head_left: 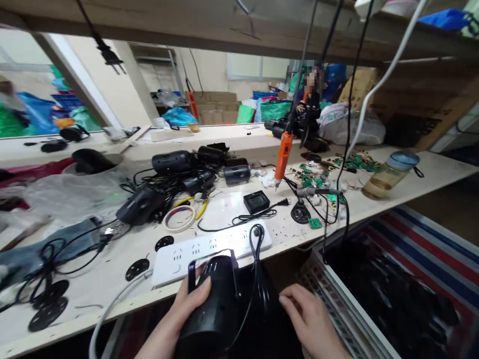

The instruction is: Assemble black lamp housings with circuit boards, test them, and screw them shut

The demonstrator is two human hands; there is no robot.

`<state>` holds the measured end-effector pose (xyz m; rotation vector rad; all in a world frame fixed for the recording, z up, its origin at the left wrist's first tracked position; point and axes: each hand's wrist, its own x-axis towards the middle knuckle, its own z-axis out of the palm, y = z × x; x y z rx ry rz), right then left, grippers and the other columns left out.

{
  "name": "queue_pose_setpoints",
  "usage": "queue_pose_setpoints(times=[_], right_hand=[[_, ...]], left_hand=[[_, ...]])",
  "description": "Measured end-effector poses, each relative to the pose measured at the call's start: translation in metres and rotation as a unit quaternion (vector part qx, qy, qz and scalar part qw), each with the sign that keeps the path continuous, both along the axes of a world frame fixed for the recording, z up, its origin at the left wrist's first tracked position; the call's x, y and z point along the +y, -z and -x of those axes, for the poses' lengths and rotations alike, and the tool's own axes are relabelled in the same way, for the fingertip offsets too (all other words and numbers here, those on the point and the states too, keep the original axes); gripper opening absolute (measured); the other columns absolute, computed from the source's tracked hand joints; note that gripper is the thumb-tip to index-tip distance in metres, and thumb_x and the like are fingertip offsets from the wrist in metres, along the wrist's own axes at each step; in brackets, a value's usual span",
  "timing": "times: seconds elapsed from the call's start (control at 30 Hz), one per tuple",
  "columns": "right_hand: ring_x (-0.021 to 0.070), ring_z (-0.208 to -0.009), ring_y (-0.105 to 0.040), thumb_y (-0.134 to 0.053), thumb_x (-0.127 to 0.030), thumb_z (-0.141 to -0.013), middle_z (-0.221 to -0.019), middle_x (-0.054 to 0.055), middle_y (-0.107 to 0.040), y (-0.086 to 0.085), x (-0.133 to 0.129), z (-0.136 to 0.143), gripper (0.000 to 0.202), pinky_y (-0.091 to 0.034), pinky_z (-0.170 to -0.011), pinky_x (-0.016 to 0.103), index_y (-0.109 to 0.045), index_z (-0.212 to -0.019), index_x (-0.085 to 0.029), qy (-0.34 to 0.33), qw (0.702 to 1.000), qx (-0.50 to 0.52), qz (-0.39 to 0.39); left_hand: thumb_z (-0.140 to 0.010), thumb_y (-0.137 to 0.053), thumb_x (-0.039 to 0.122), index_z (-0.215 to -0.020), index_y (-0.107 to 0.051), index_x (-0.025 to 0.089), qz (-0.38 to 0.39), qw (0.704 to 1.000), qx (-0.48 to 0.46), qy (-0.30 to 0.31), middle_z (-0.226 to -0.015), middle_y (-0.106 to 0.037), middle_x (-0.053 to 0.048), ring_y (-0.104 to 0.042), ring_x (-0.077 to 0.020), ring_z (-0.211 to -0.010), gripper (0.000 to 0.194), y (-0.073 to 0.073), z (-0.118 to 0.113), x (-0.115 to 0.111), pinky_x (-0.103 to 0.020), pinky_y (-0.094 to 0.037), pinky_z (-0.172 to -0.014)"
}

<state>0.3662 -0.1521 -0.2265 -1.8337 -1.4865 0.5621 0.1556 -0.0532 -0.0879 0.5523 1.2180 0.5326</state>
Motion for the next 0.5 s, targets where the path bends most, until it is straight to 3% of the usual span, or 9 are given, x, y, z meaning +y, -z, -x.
queue_pose_setpoints(times=[0.13, 0.23, 0.33, 0.5], right_hand=[[0.0152, -0.072, -0.060, -0.046, -0.033, -0.096, -0.078, 0.001, -0.062, -0.040, 0.036, -0.011, 0.023, -0.044, -0.066, 0.024, -0.062, -0.085, -0.022, 0.031, 0.993, -0.002, -0.114], [0.0179, -0.076, -0.060, -0.046, -0.035, -0.091, -0.082, 0.004, -0.061, -0.058, 0.073, -0.014, 0.021, -0.046, -0.070, 0.027, -0.061, -0.085, -0.021, 0.048, 0.992, -0.001, -0.114], [0.0192, -0.073, -0.060, -0.049, -0.028, -0.081, -0.086, 0.005, -0.061, -0.058, 0.110, -0.017, 0.016, -0.048, -0.071, 0.031, -0.058, -0.090, -0.020, 0.073, 0.995, 0.002, -0.069], [0.0173, -0.060, -0.057, -0.057, -0.025, -0.065, -0.074, -0.001, -0.058, -0.041, 0.143, -0.024, 0.035, -0.048, -0.059, 0.028, -0.054, -0.100, -0.020, 0.066, 0.998, 0.014, -0.012]], left_hand=[[-0.073, -0.073, 0.038, -0.138, -0.040, 0.040, -0.150, 0.987, -0.008, -0.054, -0.116, -0.064, -0.004, -0.065, -0.0193, -0.068, 0.073, -0.002, 0.001, 0.027, -0.030, -0.056, -0.048], [-0.075, -0.071, 0.035, -0.134, -0.045, 0.038, -0.203, 0.977, -0.043, -0.058, -0.112, -0.064, -0.003, -0.065, -0.0170, -0.071, 0.064, 0.008, -0.007, 0.064, -0.029, -0.057, -0.052], [-0.078, -0.068, 0.035, -0.123, -0.053, 0.024, -0.184, 0.978, -0.076, -0.054, -0.089, -0.067, -0.005, -0.062, -0.0179, -0.061, 0.049, 0.020, -0.019, 0.100, -0.032, -0.056, -0.048], [-0.082, -0.062, 0.043, -0.098, -0.059, 0.015, -0.079, 0.989, -0.122, -0.025, -0.073, -0.066, -0.008, -0.064, -0.0232, -0.058, 0.033, 0.037, -0.030, 0.129, -0.037, -0.054, -0.046]])
